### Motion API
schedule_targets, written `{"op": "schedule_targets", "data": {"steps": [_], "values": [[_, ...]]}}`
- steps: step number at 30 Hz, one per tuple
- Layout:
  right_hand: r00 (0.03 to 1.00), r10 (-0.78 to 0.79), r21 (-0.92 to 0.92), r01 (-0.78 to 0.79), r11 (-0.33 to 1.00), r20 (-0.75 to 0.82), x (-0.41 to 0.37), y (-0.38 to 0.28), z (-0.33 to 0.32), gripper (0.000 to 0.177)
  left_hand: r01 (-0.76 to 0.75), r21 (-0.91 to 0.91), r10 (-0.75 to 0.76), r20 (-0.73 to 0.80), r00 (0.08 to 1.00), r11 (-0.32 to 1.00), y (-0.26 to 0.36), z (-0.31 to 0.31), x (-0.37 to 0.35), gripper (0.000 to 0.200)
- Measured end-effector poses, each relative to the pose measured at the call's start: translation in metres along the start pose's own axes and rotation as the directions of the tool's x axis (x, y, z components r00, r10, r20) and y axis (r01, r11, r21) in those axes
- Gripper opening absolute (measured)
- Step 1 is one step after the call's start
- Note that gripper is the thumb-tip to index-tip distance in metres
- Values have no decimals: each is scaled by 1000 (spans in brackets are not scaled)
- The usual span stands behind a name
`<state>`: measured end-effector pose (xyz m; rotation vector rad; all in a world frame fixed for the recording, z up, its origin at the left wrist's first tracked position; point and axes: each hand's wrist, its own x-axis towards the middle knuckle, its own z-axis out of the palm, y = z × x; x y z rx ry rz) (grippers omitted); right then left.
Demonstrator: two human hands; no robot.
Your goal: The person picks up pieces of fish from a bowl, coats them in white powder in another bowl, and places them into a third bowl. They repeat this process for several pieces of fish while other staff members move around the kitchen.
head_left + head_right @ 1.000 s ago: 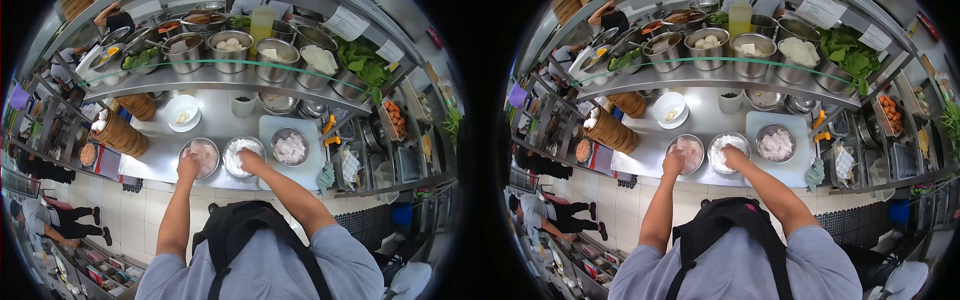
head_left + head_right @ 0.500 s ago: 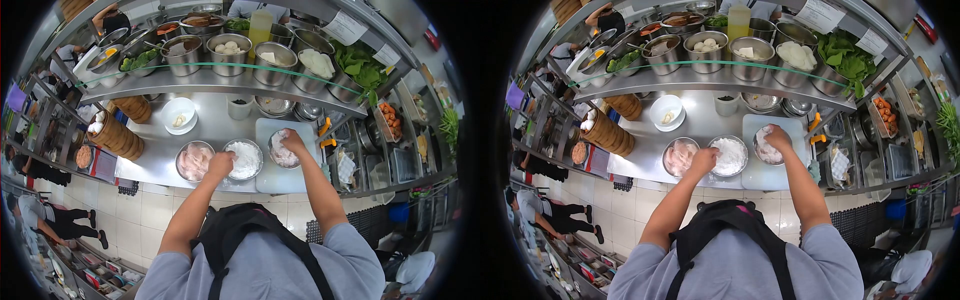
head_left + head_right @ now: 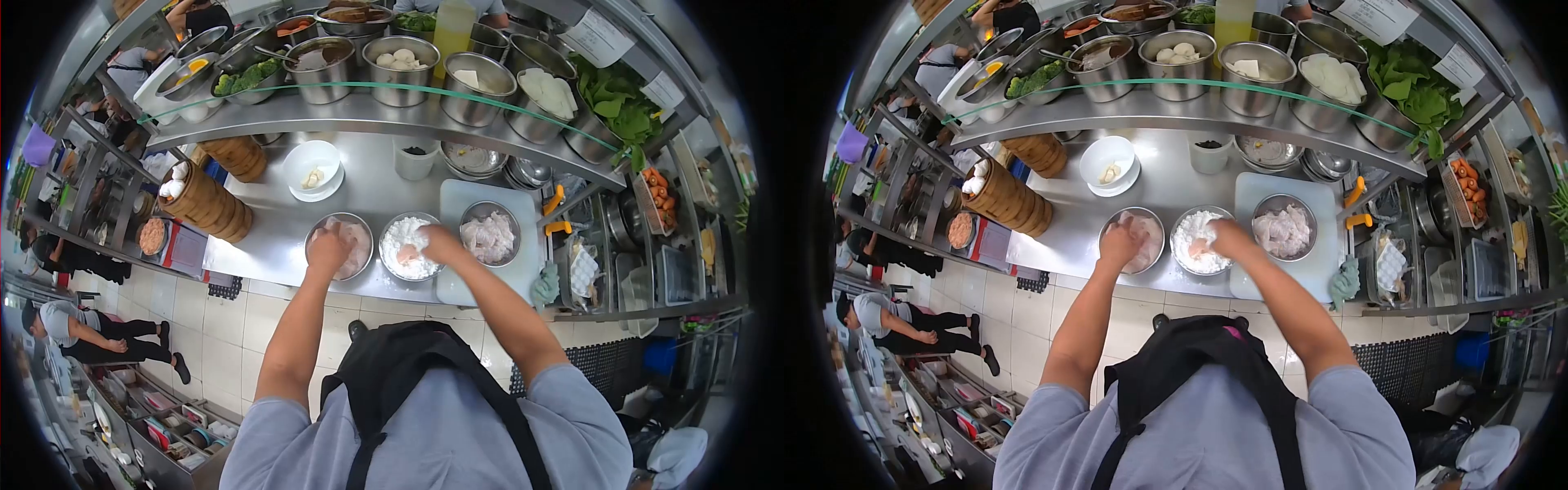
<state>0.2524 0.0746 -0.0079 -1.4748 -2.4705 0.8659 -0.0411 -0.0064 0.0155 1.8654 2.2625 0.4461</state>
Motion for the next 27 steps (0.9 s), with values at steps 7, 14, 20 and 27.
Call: {"op": "schedule_targets", "data": {"steps": [7,14,20,27], "values": [[988,-51,-60,61,996,144,13,-25,33,51,-14,29,13,49,999,999,-11,31,7,36],[998,-1,-169,-11,985,-70,24,-18,2,30,7,4,-7,-9,1000,1000,-13,35,11,25],[994,-64,-314,31,949,-94,7,-18,38,26,-31,-24,31,-19,999,999,-13,30,10,21],[986,-70,-198,40,979,-148,11,-15,47,40,-23,-13,23,-41,999,1000,-19,39,10,22]]}}
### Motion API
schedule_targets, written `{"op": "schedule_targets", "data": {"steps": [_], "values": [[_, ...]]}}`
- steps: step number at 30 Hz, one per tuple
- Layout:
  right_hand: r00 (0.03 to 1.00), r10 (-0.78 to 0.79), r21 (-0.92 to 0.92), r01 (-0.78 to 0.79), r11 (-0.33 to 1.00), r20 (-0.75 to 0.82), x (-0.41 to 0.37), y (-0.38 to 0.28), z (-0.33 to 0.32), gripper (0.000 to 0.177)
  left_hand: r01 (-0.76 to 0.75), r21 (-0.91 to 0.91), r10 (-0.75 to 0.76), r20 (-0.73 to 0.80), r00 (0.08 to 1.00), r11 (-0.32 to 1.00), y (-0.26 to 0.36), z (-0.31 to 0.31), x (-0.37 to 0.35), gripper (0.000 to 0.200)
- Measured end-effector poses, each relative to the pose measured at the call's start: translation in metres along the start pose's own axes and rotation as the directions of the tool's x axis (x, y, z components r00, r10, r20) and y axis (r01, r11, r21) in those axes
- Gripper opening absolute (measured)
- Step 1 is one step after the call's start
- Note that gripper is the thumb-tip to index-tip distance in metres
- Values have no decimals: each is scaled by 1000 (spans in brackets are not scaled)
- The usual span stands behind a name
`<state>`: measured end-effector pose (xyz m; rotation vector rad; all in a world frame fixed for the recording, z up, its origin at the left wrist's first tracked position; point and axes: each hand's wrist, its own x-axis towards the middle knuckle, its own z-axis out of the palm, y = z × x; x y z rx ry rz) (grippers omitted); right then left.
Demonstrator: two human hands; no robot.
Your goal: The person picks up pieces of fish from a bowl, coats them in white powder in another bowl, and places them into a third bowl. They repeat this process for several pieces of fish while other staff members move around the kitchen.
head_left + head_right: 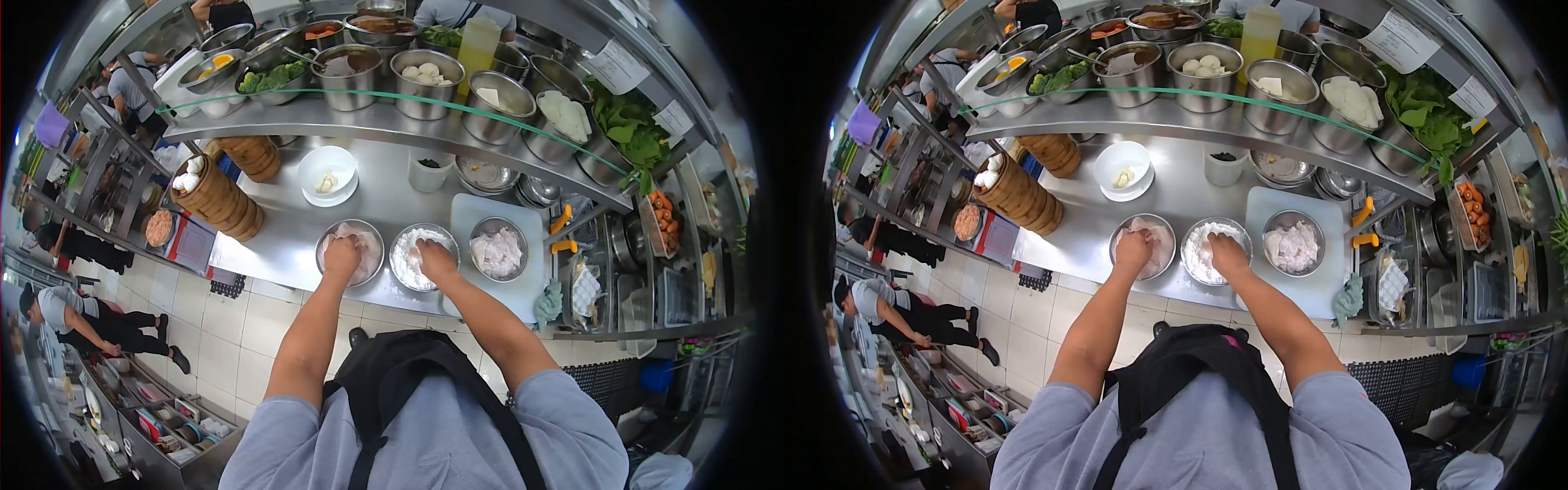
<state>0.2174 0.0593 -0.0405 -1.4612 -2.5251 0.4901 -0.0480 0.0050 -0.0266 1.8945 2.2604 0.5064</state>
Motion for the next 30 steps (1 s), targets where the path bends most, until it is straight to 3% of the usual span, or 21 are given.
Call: {"op": "schedule_targets", "data": {"steps": [1,4,7,11,13,14,18,20,23,24,28,30], "values": [[1000,0,0,0,1000,-4,5,4,-2,40,14,-19,-13,44,999,1000,1,-3,1,22],[973,190,136,-207,969,128,24,13,-16,32,50,-61,-44,95,995,997,1,-10,0,25],[952,154,99,-186,978,266,34,20,-26,32,89,-82,-78,126,989,993,2,-15,0,29],[978,147,-41,-142,989,149,19,1,-30,34,114,-33,-107,157,982,993,6,-28,-2,34],[977,-21,-66,36,997,212,2,-8,-23,36,109,3,-109,154,982,994,2,-25,-5,33],[983,-38,-77,53,996,180,-1,-6,-10,36,104,40,-109,148,983,994,0,-23,-6,31],[957,15,-85,10,996,288,2,-6,-13,37,105,16,-106,141,984,994,-7,-18,-7,31],[970,-7,85,-14,996,244,0,-1,-24,43,115,-3,-113,176,978,993,-4,-23,-9,30],[975,-87,173,51,984,206,11,23,-16,48,144,-57,-129,205,970,988,-1,-31,-12,30],[954,-23,208,-42,977,300,11,16,-32,51,144,-57,-129,206,970,988,-1,-30,-12,30],[944,16,97,-51,994,330,5,15,-34,51,125,-49,-114,193,975,991,-3,-22,-10,31],[964,58,76,-80,994,258,3,13,-30,53,116,-64,-103,178,979,991,-5,-22,-10,32]]}}
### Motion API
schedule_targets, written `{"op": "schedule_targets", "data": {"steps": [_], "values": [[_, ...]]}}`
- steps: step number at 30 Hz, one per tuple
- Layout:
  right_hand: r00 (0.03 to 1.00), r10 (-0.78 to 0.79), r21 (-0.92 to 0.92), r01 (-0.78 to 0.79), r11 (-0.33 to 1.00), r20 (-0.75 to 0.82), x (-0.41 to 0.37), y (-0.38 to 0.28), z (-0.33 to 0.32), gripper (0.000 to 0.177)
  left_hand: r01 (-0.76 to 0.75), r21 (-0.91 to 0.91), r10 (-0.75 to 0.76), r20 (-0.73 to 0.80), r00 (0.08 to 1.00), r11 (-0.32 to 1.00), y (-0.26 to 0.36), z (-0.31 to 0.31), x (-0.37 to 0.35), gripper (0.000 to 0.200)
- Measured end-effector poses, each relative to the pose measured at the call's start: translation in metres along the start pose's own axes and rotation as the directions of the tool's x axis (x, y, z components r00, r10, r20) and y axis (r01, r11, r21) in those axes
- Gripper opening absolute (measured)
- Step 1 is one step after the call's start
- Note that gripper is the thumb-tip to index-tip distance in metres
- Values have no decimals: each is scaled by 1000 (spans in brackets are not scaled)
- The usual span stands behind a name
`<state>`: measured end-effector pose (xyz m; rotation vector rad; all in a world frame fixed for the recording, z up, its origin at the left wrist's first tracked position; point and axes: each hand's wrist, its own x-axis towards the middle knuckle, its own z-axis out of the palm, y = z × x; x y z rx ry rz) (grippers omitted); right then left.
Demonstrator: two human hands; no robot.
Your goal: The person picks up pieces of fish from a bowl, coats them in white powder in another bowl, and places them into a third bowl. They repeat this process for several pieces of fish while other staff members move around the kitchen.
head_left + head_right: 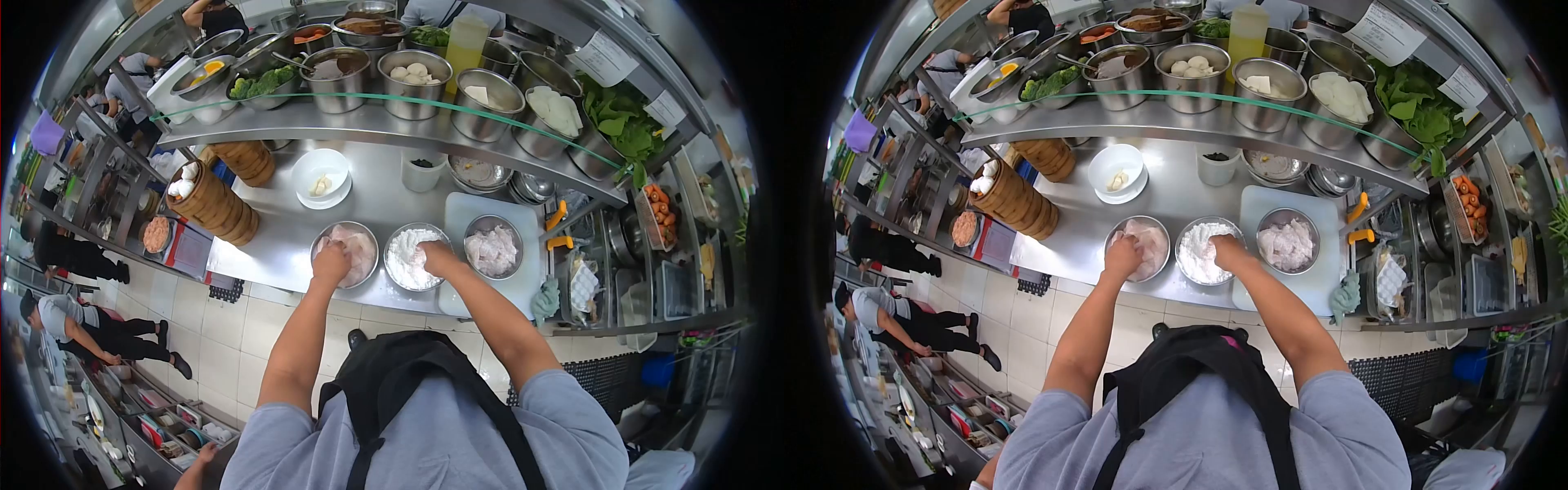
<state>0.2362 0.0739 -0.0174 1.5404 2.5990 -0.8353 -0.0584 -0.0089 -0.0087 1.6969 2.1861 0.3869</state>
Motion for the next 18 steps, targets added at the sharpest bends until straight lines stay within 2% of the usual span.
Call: {"op": "schedule_targets", "data": {"steps": [1,3,7,9,11,13,15,17,18], "values": [[1000,-1,1,1,1000,-1,0,-1,-2,53,8,2,-8,3,1000,1000,0,-1,0,32],[991,22,101,-9,995,-130,-3,0,-4,52,16,4,-16,8,1000,1000,-2,-1,-1,32],[979,49,186,-12,982,-197,-10,-7,-6,47,-7,1,7,-10,1000,1000,-2,6,-2,33],[960,-71,213,132,968,-272,-13,-12,-10,42,-31,9,31,-37,999,999,1,3,-3,33],[959,-75,185,129,974,-274,-14,-18,-5,41,48,11,-48,-11,999,999,12,-7,-9,29],[957,-70,161,118,980,-280,-17,-11,6,40,26,18,-26,-13,1000,1000,9,-3,-10,30],[965,-33,217,92,972,-261,-14,-4,9,40,3,25,-2,-28,1000,1000,11,-6,-7,30],[954,-28,194,90,977,-299,-11,12,3,39,56,7,-56,-10,998,998,14,-14,-12,31],[952,27,279,63,958,-305,-12,20,-7,38,61,4,-61,-11,998,998,16,-19,-15,32]]}}
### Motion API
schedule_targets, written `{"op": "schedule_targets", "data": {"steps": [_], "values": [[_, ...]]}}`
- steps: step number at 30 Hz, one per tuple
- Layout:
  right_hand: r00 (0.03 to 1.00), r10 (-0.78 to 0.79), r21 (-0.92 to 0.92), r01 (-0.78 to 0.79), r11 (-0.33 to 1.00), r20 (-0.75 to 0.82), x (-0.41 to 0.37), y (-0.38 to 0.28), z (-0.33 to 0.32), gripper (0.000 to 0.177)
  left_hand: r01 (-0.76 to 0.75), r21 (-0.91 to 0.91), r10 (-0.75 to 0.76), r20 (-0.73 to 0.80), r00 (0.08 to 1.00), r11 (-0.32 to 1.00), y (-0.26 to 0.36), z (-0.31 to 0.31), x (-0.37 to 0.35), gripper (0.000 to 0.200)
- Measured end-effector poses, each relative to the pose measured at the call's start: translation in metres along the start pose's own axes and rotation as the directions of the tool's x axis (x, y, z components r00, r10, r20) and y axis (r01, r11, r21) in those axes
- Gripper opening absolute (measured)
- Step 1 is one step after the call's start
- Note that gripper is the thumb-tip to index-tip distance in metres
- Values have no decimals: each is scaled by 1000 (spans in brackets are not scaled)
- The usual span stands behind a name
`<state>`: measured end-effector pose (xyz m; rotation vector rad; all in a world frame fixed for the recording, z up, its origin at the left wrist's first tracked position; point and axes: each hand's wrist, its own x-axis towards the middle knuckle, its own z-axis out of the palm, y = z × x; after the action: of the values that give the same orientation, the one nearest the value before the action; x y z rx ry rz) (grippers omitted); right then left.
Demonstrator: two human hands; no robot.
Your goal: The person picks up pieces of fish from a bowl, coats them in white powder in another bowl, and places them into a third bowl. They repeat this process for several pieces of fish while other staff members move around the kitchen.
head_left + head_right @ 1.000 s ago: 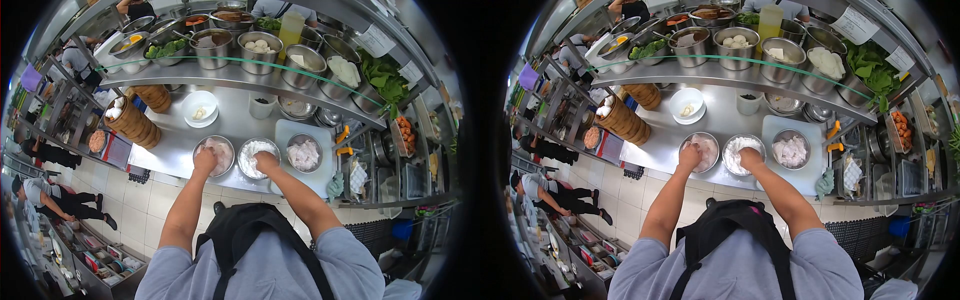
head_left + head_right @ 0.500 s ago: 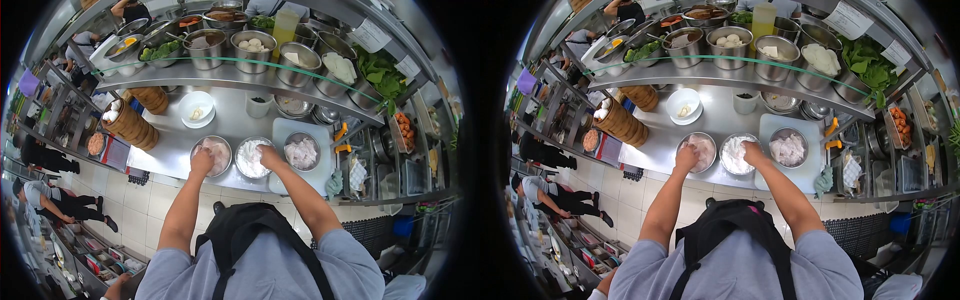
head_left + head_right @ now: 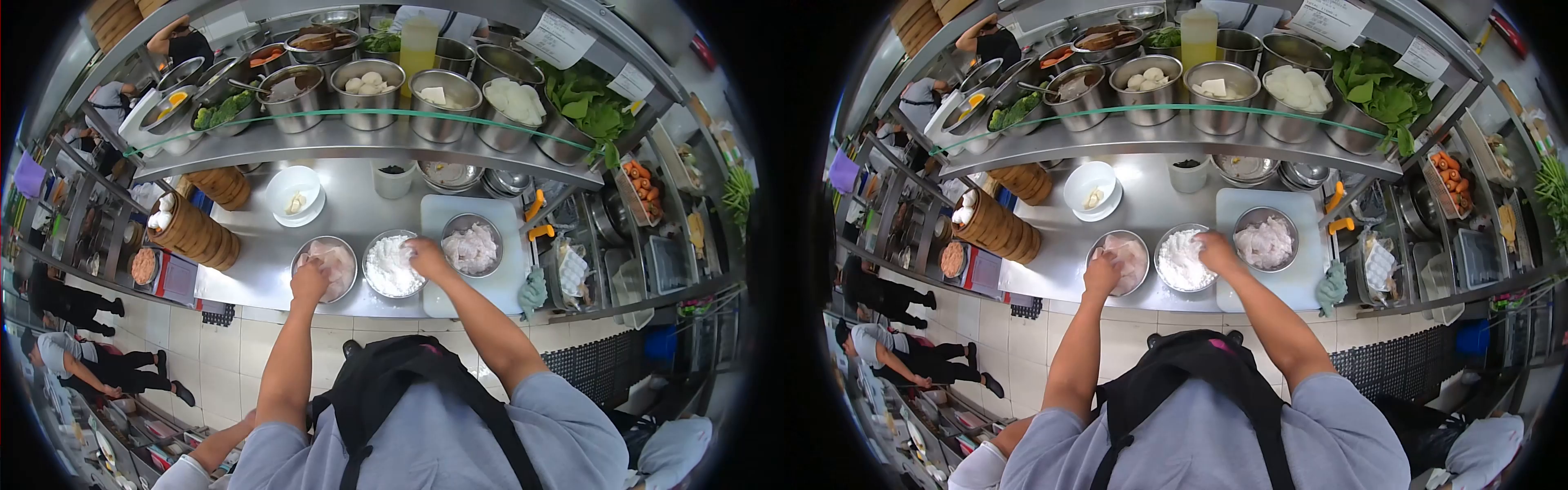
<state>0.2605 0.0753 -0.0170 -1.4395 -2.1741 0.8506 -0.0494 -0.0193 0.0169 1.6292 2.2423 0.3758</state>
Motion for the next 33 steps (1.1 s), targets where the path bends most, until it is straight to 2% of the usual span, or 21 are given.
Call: {"op": "schedule_targets", "data": {"steps": [3,5,7,8,9,10,11,13,14,15,16,18,20,22,24,25,27,29,31,32,33], "values": [[993,79,310,-49,949,-86,6,11,-51,36,7,30,-6,-37,999,1000,1,-15,-8,32],[964,215,375,-142,916,-158,1,2,-98,34,-25,1,25,-67,997,1000,-1,-19,-5,32],[923,341,206,-304,930,-177,9,28,-122,37,-52,-26,50,-97,994,998,3,-22,-5,32],[924,342,206,-305,930,-173,12,44,-124,37,-190,-93,181,-101,978,977,14,-27,-4,31],[909,358,88,-347,934,-215,16,61,-121,42,-322,-157,306,-116,945,934,25,-30,-4,31],[895,365,-30,-385,923,-258,19,73,-118,47,-345,-200,323,-137,936,917,41,-26,-6,29],[898,358,-30,-378,925,-254,21,80,-117,47,-369,-241,338,-162,927,897,60,-20,-9,27],[935,290,-270,-338,902,-202,26,84,-116,50,-407,-313,414,-47,909,858,83,6,-4,26],[939,282,-273,-328,904,-195,26,71,-115,50,-476,-270,481,-50,875,837,93,20,-1,25],[954,188,-292,-253,922,-232,23,47,-113,47,-541,-228,545,-47,837,810,100,34,1,25],[959,96,-312,-180,933,-267,21,25,-107,44,-533,-229,538,-48,842,814,105,49,1,25],[986,59,-204,-90,975,-154,23,1,-84,38,-605,116,610,-14,792,788,109,72,0,30],[999,40,-249,-31,968,31,33,0,-47,43,-611,156,618,2,786,777,102,82,-4,29],[984,154,-310,-119,943,91,35,2,-10,40,-618,196,627,22,779,761,97,77,-9,28],[973,211,-289,-174,941,99,28,-4,18,40,-631,35,629,-124,767,775,89,51,-21,30],[959,263,-274,-225,935,108,24,-4,30,40,-632,40,632,-118,766,774,86,39,-25,30],[961,256,-260,-223,940,102,15,-5,51,44,-558,21,553,-172,815,830,76,17,-29,29],[968,227,-253,-195,948,105,17,-8,64,49,-523,48,521,-200,830,851,53,23,-25,29],[970,177,-137,-155,978,166,18,-12,55,56,-520,13,505,-260,823,854,39,12,-30,25],[971,167,-131,-145,981,174,20,-14,50,60,-524,34,515,-249,820,851,34,4,-36,23],[984,135,-200,-110,974,114,19,-17,43,58,-505,43,497,-267,826,862,27,1,-40,23]]}}
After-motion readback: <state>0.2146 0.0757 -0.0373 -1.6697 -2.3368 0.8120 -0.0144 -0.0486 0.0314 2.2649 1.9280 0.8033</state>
